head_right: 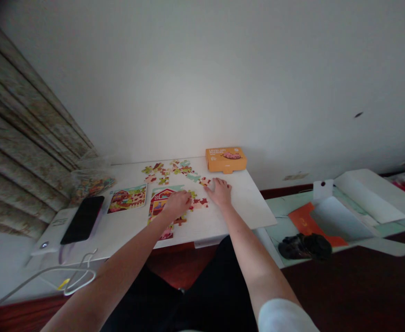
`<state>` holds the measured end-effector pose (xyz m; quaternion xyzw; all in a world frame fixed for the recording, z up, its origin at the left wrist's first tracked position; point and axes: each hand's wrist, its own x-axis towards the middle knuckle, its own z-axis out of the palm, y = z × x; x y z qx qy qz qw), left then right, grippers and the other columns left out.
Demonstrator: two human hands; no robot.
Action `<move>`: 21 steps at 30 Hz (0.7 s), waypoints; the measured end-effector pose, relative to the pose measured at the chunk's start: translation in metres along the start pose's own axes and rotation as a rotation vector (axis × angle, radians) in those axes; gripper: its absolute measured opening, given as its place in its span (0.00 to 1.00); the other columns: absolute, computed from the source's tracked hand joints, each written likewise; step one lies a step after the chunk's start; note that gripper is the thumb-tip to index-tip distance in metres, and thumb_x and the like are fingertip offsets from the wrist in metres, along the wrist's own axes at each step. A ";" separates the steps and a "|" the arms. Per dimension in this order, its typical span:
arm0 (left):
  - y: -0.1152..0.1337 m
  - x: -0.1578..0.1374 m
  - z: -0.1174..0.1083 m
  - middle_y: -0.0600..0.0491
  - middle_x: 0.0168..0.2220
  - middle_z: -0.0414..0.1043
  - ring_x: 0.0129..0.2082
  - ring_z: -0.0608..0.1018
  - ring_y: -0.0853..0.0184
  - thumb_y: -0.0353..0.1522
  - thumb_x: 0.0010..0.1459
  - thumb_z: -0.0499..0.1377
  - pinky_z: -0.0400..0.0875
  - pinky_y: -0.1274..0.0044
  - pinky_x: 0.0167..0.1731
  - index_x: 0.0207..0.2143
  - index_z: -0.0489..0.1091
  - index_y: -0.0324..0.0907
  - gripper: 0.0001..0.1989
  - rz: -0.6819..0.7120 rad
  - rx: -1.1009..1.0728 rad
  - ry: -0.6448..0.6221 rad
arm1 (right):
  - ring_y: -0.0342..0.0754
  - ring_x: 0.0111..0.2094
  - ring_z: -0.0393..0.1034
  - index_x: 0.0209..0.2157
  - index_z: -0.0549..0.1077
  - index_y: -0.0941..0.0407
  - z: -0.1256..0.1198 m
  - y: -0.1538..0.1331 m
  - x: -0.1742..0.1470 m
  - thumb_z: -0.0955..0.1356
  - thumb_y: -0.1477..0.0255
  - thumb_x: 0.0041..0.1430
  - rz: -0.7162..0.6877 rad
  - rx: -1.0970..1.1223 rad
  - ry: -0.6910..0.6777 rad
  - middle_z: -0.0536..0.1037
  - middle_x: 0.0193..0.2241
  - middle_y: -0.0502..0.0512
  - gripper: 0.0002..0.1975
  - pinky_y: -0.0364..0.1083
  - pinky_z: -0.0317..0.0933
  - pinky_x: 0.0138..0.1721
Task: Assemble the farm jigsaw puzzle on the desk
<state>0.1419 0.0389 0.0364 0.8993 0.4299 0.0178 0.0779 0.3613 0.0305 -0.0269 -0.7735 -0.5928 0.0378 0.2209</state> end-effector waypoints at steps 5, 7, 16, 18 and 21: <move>-0.022 -0.001 0.010 0.44 0.48 0.76 0.51 0.78 0.57 0.30 0.68 0.53 0.69 0.65 0.55 0.44 0.77 0.42 0.12 0.078 -0.034 0.071 | 0.60 0.59 0.63 0.53 0.76 0.51 0.001 -0.001 0.010 0.68 0.53 0.65 -0.069 -0.032 0.017 0.73 0.58 0.62 0.22 0.57 0.55 0.56; -0.035 -0.009 0.016 0.44 0.52 0.76 0.53 0.77 0.57 0.32 0.69 0.53 0.67 0.64 0.58 0.47 0.76 0.42 0.12 0.115 -0.071 0.100 | 0.60 0.58 0.63 0.50 0.77 0.51 0.002 0.001 0.012 0.69 0.54 0.64 -0.072 -0.003 0.021 0.74 0.57 0.61 0.19 0.57 0.56 0.55; -0.040 -0.033 0.043 0.44 0.71 0.58 0.71 0.60 0.54 0.43 0.73 0.47 0.48 0.53 0.69 0.67 0.63 0.46 0.25 0.080 -0.027 0.088 | 0.53 0.45 0.73 0.41 0.73 0.50 0.006 0.018 0.024 0.74 0.66 0.50 0.050 0.376 0.011 0.81 0.41 0.51 0.16 0.51 0.62 0.49; -0.035 -0.034 0.046 0.46 0.71 0.57 0.71 0.59 0.55 0.43 0.74 0.46 0.47 0.53 0.70 0.68 0.62 0.47 0.26 0.055 -0.030 0.101 | 0.50 0.37 0.74 0.42 0.72 0.50 0.003 0.020 0.021 0.74 0.66 0.49 0.077 0.583 -0.044 0.80 0.34 0.47 0.17 0.49 0.64 0.44; -0.032 -0.035 0.046 0.47 0.71 0.58 0.71 0.60 0.56 0.43 0.74 0.45 0.47 0.54 0.70 0.68 0.63 0.48 0.25 0.044 -0.035 0.121 | 0.49 0.32 0.74 0.43 0.72 0.51 -0.004 0.022 0.002 0.74 0.62 0.49 0.091 0.865 -0.093 0.79 0.28 0.47 0.20 0.48 0.64 0.39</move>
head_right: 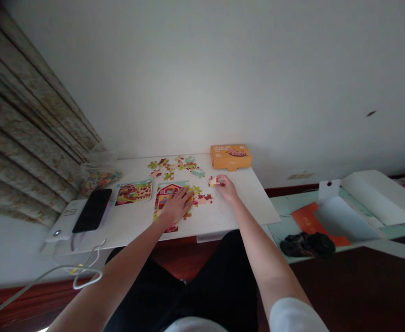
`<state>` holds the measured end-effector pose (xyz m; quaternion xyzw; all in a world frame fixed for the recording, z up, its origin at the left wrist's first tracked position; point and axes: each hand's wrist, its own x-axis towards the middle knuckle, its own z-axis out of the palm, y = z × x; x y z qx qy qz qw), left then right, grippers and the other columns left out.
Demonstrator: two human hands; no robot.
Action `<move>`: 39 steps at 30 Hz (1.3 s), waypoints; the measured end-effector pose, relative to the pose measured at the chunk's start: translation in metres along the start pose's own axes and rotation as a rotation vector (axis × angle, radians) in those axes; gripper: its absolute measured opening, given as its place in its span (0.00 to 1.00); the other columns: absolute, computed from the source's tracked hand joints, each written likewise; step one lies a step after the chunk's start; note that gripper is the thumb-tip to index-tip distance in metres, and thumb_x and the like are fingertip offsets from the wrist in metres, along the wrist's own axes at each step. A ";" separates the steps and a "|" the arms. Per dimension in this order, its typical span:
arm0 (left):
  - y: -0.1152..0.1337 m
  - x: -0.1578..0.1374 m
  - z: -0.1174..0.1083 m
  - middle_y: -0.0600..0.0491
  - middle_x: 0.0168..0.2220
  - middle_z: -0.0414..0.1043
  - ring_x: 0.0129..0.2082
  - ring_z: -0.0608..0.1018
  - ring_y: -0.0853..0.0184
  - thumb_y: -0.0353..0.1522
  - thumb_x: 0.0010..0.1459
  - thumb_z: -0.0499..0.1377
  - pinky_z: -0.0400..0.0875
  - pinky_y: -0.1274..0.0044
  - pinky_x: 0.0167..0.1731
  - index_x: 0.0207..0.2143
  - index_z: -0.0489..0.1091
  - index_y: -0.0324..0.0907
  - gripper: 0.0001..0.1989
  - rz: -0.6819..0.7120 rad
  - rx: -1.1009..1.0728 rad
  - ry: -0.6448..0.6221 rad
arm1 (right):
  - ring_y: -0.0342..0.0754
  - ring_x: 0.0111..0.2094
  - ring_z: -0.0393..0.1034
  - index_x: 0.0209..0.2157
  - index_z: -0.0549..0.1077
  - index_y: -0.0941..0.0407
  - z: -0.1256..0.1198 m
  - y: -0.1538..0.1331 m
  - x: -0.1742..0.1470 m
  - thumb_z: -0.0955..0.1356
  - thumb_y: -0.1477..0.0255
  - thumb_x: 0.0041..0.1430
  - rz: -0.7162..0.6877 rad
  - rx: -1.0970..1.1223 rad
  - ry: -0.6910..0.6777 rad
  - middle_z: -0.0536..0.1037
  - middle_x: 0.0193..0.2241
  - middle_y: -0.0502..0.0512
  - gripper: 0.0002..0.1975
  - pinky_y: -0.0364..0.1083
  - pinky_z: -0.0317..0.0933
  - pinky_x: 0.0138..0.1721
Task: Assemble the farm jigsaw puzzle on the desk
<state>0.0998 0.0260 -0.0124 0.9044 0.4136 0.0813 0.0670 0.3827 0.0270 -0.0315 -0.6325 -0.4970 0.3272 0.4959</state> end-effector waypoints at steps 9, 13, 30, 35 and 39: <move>0.000 -0.001 0.001 0.46 0.71 0.59 0.71 0.60 0.54 0.42 0.73 0.47 0.47 0.52 0.70 0.66 0.65 0.48 0.24 0.006 -0.022 0.032 | 0.53 0.37 0.78 0.47 0.73 0.52 -0.009 -0.006 -0.065 0.77 0.55 0.46 0.020 0.240 0.064 0.82 0.31 0.51 0.28 0.49 0.68 0.40; 0.001 0.003 -0.003 0.44 0.67 0.65 0.68 0.65 0.53 0.37 0.71 0.52 0.48 0.53 0.69 0.62 0.69 0.46 0.20 0.001 -0.116 0.083 | 0.55 0.37 0.79 0.45 0.74 0.52 -0.005 -0.013 -0.071 0.79 0.54 0.44 0.051 0.283 0.073 0.82 0.31 0.52 0.29 0.51 0.68 0.41; 0.065 0.029 0.004 0.54 0.28 0.78 0.27 0.77 0.69 0.30 0.57 0.64 0.73 0.78 0.32 0.32 0.78 0.39 0.03 -0.355 -1.254 0.064 | 0.52 0.34 0.77 0.50 0.73 0.52 0.019 -0.017 -0.124 0.78 0.51 0.47 0.075 0.308 0.018 0.81 0.30 0.52 0.32 0.51 0.70 0.42; 0.089 0.009 0.009 0.53 0.29 0.77 0.29 0.79 0.70 0.28 0.54 0.68 0.78 0.74 0.38 0.30 0.74 0.38 0.06 -0.644 -1.687 0.158 | 0.54 0.36 0.78 0.50 0.72 0.52 0.019 -0.019 -0.124 0.77 0.50 0.49 0.059 0.292 0.034 0.82 0.32 0.54 0.32 0.51 0.71 0.42; 0.115 -0.013 0.017 0.52 0.31 0.77 0.33 0.82 0.70 0.23 0.54 0.67 0.79 0.71 0.47 0.30 0.71 0.38 0.08 -0.787 -1.940 0.259 | 0.53 0.36 0.77 0.48 0.73 0.52 0.018 -0.020 -0.125 0.76 0.53 0.51 0.062 0.309 0.074 0.82 0.32 0.54 0.27 0.52 0.71 0.43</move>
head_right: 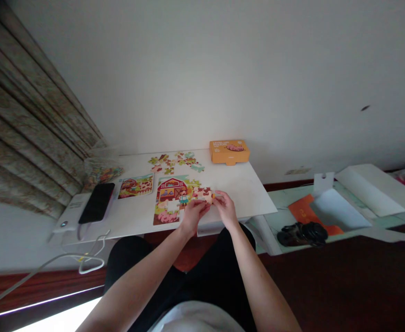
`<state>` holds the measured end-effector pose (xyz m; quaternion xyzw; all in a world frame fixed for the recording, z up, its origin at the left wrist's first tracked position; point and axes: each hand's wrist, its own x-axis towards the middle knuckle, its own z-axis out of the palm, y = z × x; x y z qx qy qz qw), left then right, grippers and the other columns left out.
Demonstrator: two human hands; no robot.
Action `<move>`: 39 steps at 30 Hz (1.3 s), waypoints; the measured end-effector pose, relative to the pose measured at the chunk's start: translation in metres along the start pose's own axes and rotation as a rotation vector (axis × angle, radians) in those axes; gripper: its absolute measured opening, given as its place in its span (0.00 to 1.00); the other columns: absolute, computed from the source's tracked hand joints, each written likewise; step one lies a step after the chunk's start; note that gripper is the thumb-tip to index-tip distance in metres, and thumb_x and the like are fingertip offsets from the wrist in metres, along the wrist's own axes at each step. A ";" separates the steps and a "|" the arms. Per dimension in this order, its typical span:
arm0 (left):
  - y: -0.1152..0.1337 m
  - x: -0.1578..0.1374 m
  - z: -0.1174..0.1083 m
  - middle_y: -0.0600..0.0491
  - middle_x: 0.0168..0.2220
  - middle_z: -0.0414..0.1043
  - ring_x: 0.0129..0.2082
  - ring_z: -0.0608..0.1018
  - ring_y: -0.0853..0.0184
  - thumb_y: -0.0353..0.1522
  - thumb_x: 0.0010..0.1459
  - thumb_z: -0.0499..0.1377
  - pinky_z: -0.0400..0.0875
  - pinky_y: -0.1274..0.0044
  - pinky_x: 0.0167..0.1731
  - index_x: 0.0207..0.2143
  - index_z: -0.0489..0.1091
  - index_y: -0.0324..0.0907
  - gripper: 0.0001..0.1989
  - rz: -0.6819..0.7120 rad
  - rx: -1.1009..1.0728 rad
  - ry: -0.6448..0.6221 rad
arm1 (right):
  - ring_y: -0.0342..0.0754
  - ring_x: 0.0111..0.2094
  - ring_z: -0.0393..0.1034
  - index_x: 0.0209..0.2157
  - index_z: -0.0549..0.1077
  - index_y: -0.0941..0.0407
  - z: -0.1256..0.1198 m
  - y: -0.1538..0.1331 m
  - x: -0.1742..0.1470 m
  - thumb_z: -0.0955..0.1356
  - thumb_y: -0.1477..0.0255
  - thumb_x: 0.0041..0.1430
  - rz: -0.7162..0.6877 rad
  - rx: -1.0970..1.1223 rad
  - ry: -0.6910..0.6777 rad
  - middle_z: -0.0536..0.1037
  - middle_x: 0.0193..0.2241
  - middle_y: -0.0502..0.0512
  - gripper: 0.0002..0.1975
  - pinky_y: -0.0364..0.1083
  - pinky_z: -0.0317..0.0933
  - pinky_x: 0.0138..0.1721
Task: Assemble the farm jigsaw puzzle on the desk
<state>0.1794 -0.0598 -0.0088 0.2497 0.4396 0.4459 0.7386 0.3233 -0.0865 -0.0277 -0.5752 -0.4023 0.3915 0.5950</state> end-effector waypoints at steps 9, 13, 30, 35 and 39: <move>-0.012 -0.014 0.004 0.51 0.34 0.79 0.37 0.83 0.68 0.22 0.54 0.68 0.78 0.68 0.53 0.30 0.69 0.39 0.10 -0.036 -0.181 0.041 | 0.54 0.37 0.78 0.45 0.75 0.53 0.001 -0.004 -0.002 0.75 0.53 0.51 0.020 -0.044 -0.043 0.82 0.32 0.54 0.24 0.52 0.71 0.44; -0.012 -0.013 0.003 0.52 0.33 0.79 0.34 0.83 0.68 0.27 0.57 0.68 0.79 0.71 0.47 0.32 0.70 0.40 0.09 0.020 0.005 0.037 | 0.52 0.31 0.75 0.55 0.72 0.52 -0.001 -0.002 -0.006 0.74 0.54 0.55 -0.003 -0.111 -0.071 0.79 0.28 0.50 0.29 0.50 0.71 0.37; 0.039 0.002 -0.058 0.42 0.64 0.67 0.66 0.67 0.54 0.38 0.71 0.53 0.51 0.56 0.70 0.62 0.66 0.41 0.21 0.889 1.794 -0.259 | 0.53 0.36 0.77 0.49 0.79 0.50 0.001 0.001 0.000 0.69 0.67 0.63 -0.213 -0.733 -0.189 0.84 0.42 0.57 0.14 0.51 0.70 0.44; 0.039 0.001 -0.059 0.43 0.64 0.68 0.66 0.68 0.55 0.36 0.70 0.52 0.51 0.55 0.70 0.63 0.67 0.43 0.21 0.876 1.798 -0.255 | 0.51 0.35 0.77 0.49 0.79 0.50 -0.014 0.001 0.008 0.69 0.67 0.62 -0.190 -0.662 -0.193 0.84 0.40 0.55 0.14 0.50 0.70 0.42; 0.037 0.001 -0.055 0.41 0.64 0.68 0.65 0.68 0.53 0.35 0.70 0.51 0.53 0.55 0.69 0.61 0.69 0.42 0.20 0.880 1.836 -0.243 | 0.51 0.34 0.76 0.50 0.79 0.50 -0.042 0.002 0.031 0.70 0.68 0.60 -0.173 -0.660 -0.123 0.83 0.38 0.55 0.16 0.50 0.69 0.41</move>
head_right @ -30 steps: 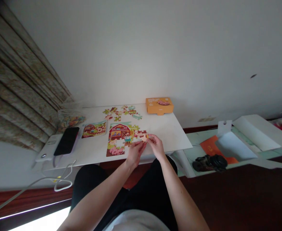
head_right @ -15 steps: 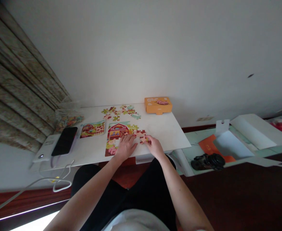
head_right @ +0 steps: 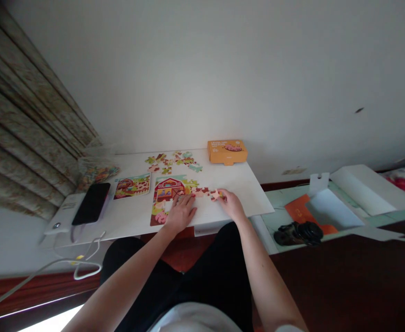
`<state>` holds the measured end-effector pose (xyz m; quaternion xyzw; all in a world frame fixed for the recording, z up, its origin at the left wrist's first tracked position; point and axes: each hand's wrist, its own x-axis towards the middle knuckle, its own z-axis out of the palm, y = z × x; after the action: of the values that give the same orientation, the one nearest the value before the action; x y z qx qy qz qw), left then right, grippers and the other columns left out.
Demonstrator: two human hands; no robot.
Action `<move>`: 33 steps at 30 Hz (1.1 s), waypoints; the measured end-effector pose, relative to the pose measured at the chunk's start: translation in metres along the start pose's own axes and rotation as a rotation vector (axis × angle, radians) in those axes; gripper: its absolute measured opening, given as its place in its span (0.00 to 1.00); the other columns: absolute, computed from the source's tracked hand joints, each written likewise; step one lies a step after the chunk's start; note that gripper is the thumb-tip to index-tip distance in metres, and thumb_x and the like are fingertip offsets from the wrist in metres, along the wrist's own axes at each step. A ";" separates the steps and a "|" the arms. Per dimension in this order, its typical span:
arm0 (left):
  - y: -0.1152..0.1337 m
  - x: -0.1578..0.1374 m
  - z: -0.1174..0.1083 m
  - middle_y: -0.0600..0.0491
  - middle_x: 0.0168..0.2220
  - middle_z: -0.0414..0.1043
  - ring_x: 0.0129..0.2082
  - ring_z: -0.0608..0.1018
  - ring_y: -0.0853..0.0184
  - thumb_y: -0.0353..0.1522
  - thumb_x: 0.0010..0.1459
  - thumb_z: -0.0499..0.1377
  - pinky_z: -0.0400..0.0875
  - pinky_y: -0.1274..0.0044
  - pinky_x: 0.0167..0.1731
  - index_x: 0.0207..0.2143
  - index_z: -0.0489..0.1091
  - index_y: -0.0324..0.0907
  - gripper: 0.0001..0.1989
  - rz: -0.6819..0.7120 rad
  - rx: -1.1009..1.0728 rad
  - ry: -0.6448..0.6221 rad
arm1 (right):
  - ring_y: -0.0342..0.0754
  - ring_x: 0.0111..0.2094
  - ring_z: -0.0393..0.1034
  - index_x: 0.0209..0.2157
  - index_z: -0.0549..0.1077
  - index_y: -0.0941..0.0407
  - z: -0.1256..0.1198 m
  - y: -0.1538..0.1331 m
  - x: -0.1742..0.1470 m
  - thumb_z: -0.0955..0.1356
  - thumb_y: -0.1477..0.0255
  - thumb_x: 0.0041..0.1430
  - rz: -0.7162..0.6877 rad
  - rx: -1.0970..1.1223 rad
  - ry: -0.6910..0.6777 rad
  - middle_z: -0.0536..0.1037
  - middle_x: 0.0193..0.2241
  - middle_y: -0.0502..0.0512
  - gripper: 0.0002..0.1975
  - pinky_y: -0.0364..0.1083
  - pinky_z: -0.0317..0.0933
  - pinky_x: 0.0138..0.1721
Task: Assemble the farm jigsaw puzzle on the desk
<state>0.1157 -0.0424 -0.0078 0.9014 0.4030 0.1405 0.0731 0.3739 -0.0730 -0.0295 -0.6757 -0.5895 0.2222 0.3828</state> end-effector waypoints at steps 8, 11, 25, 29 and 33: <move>0.031 0.035 0.016 0.39 0.66 0.65 0.68 0.65 0.52 0.37 0.70 0.53 0.52 0.54 0.69 0.63 0.66 0.41 0.22 0.061 -0.041 -0.046 | 0.52 0.36 0.74 0.47 0.79 0.54 0.000 0.013 0.027 0.71 0.68 0.59 -0.051 -0.113 0.018 0.81 0.37 0.57 0.14 0.52 0.68 0.44; 0.034 0.040 0.021 0.41 0.67 0.65 0.68 0.65 0.54 0.37 0.70 0.52 0.51 0.54 0.69 0.65 0.64 0.42 0.23 0.043 -0.073 -0.035 | 0.54 0.41 0.74 0.45 0.79 0.54 0.003 0.013 0.030 0.71 0.69 0.60 -0.103 -0.196 0.027 0.81 0.39 0.58 0.11 0.53 0.67 0.48; 0.035 0.040 0.022 0.45 0.67 0.64 0.68 0.63 0.55 0.40 0.72 0.49 0.53 0.55 0.69 0.68 0.61 0.46 0.25 0.046 0.033 -0.052 | 0.55 0.47 0.73 0.50 0.80 0.50 0.005 0.015 0.027 0.66 0.67 0.69 -0.278 -0.370 0.018 0.80 0.48 0.58 0.13 0.53 0.65 0.51; 0.035 0.039 0.023 0.46 0.67 0.64 0.68 0.64 0.55 0.40 0.72 0.49 0.53 0.55 0.69 0.67 0.61 0.46 0.25 0.046 0.043 -0.040 | 0.55 0.47 0.73 0.50 0.80 0.49 0.006 0.015 0.027 0.66 0.67 0.69 -0.276 -0.377 0.033 0.80 0.49 0.57 0.13 0.54 0.66 0.51; 0.035 0.038 0.023 0.46 0.67 0.64 0.68 0.64 0.56 0.39 0.71 0.50 0.52 0.56 0.70 0.66 0.62 0.45 0.24 0.047 0.022 -0.029 | 0.55 0.47 0.74 0.48 0.80 0.50 0.003 0.014 0.028 0.66 0.68 0.68 -0.273 -0.299 0.026 0.80 0.47 0.58 0.12 0.54 0.67 0.51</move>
<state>0.1718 -0.0372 -0.0141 0.9132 0.3824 0.1248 0.0657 0.3859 -0.0449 -0.0382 -0.6417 -0.6970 0.0697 0.3124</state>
